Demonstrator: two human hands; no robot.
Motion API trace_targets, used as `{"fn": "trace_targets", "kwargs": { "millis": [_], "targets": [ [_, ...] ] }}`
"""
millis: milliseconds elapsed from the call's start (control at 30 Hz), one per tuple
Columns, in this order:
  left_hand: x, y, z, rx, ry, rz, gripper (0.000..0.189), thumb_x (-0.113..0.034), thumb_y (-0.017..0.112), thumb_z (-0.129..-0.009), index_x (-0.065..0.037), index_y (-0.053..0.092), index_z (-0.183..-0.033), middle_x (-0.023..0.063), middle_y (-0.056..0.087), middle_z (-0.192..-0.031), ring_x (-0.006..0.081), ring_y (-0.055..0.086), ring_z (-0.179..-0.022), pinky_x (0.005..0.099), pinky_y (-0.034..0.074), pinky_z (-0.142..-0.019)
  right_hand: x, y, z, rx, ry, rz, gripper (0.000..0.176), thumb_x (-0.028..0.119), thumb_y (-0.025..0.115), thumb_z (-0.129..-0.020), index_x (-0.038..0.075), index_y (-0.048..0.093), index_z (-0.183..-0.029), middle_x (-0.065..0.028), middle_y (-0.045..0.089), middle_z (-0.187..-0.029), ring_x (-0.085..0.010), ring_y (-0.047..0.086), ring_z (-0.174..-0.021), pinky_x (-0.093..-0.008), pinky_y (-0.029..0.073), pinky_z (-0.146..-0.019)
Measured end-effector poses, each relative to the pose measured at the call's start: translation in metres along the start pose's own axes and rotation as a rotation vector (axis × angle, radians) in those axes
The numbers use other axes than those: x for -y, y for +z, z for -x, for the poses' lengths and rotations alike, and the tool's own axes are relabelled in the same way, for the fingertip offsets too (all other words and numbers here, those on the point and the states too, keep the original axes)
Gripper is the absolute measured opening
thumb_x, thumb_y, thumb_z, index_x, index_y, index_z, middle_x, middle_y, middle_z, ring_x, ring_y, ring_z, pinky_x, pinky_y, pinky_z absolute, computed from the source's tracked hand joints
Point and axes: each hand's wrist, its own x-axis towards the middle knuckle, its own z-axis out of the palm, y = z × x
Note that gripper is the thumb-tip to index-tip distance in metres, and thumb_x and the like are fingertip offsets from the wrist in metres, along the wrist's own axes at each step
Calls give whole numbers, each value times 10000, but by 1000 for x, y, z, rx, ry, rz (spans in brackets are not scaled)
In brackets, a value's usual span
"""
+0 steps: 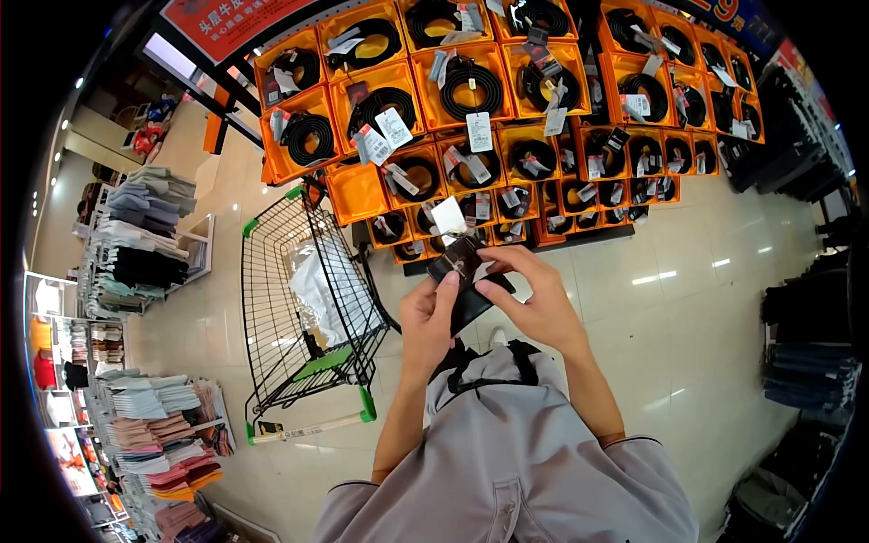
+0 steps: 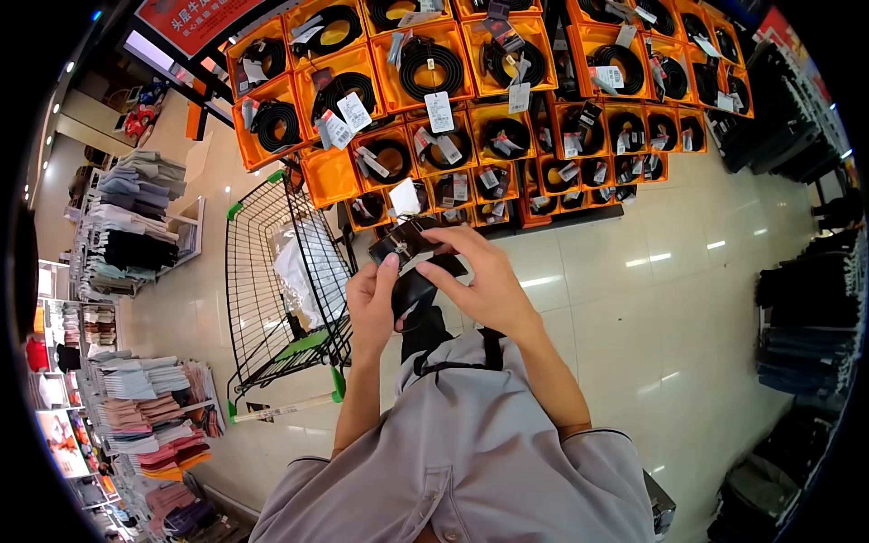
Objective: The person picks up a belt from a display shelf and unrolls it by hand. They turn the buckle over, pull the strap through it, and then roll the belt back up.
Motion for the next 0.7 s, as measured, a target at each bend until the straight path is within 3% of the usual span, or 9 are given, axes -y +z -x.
{"fn": "trace_targets", "kwargs": {
  "millis": [200,400,567,600,700],
  "targets": [
    [4,5,2,-16,4,29,312,-280,594,-1012,12,677,-939,-27,551,-550,25,434,-378,209,303,-327,-1,0,-3,11,-21,32,403,42,747,-841,20,633,-1226,-110,654,-1040,-193,654,-909,-301,506,-822],
    [9,8,3,-22,-20,71,376,-296,622,-996,10,653,-780,-1,544,-524,52,436,-346,221,299,-308,-2,4,-3,25,-26,-94,413,2,723,-831,25,635,-1234,-108,608,-1142,-173,645,-943,-289,526,-855],
    [11,11,0,-15,-17,103,410,-306,638,-986,11,641,-726,10,548,-515,58,447,-344,224,301,-306,3,-3,-7,133,-13,-58,384,23,694,-837,56,668,-1218,-120,586,-1259,-239,657,-1040,-327,539,-886],
    [12,10,0,-14,-22,74,404,-299,641,-984,15,648,-730,12,554,-516,57,446,-343,225,301,-306,-1,-5,-8,163,-59,8,385,36,678,-852,72,670,-1236,-122,587,-1317,-280,643,-1097,-346,521,-932],
    [15,12,-1,-9,-20,43,390,-284,649,-980,26,664,-743,17,567,-521,54,440,-342,225,299,-306,-1,-9,-11,191,-190,155,406,7,703,-835,74,680,-1235,-119,610,-1321,-278,664,-1072,-341,531,-910]
  ]
}}
